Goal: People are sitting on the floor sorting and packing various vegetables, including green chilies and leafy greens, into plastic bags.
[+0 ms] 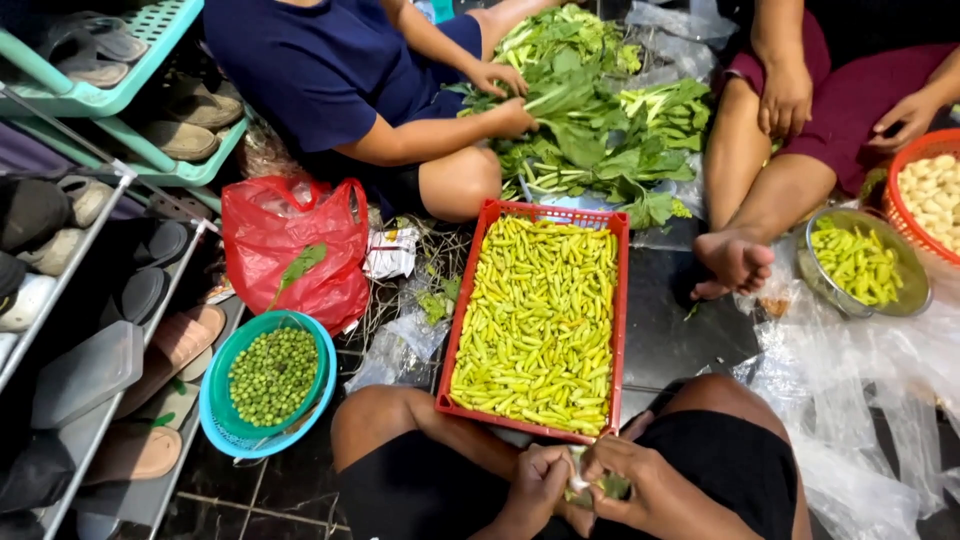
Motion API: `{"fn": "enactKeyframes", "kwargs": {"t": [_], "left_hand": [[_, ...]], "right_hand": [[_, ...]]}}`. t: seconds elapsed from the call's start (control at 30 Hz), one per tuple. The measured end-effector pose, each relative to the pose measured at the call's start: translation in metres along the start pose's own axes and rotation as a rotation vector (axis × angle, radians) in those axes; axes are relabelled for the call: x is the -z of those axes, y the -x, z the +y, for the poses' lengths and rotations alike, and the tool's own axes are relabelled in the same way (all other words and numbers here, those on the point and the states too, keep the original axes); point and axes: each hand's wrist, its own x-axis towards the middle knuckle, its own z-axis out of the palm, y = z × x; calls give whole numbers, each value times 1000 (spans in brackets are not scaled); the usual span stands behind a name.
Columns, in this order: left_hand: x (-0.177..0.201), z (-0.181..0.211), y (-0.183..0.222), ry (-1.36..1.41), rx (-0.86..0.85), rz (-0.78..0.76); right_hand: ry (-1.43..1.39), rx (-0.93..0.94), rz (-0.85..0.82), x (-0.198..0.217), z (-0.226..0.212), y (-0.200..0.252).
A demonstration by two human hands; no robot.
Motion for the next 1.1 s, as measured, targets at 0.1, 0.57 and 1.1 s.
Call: {"fn": "enactKeyframes", "kwargs": {"t": [0.1,0.57,1.1], "left_hand": [[1,-6,-1,27,21,10],[2,-20,-2,432,270,50],[3,-38,-1,404,393,79]], "right_hand": [[45,192,115,-8,14,-4],[-105,150,242,-19,19,-17],[327,115,497,-47,14,5]]}}
